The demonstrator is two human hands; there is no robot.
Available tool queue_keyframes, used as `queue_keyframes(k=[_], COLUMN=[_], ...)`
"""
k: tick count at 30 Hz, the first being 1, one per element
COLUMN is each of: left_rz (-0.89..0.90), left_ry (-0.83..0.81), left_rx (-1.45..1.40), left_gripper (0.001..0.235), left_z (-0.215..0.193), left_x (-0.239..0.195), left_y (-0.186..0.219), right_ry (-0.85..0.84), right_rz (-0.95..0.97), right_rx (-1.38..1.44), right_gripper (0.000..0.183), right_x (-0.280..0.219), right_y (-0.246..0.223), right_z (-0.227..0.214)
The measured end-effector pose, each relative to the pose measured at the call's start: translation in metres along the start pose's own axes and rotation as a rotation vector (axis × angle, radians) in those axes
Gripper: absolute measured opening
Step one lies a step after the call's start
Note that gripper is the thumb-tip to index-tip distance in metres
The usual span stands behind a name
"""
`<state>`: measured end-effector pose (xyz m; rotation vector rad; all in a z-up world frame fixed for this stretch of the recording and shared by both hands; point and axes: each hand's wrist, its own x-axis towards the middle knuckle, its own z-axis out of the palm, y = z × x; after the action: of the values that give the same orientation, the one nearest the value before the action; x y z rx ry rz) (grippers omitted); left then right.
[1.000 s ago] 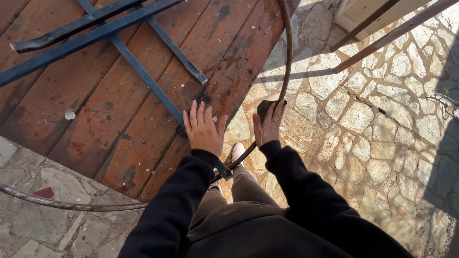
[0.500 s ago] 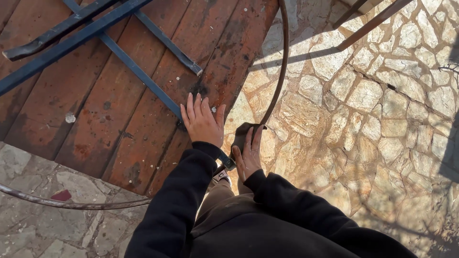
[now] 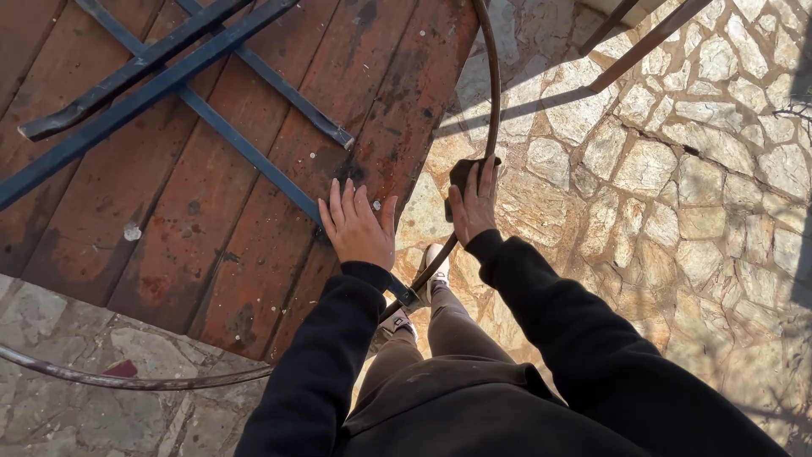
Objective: Sanding a circular metal frame using an abrasive pad to clean the surface
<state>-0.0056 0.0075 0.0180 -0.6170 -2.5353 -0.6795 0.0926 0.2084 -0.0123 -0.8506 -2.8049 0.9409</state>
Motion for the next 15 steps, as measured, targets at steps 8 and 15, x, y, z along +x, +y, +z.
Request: queue_keyframes(k=[8, 15], left_rz=[-0.027, -0.039], left_ry=[-0.006, -0.029], left_rx=[0.002, -0.016], left_gripper=[0.058, 0.057], left_z=[-0.002, -0.011], left_x=[0.000, 0.005], left_y=[0.003, 0.005], right_ry=[-0.053, -0.053], right_rz=[-0.068, -0.082], right_rx=[-0.002, -0.136], right_gripper=[0.095, 0.097], right_x=[-0.054, 0.117], right_y=[-0.016, 0.040], right_z=[0.005, -0.040])
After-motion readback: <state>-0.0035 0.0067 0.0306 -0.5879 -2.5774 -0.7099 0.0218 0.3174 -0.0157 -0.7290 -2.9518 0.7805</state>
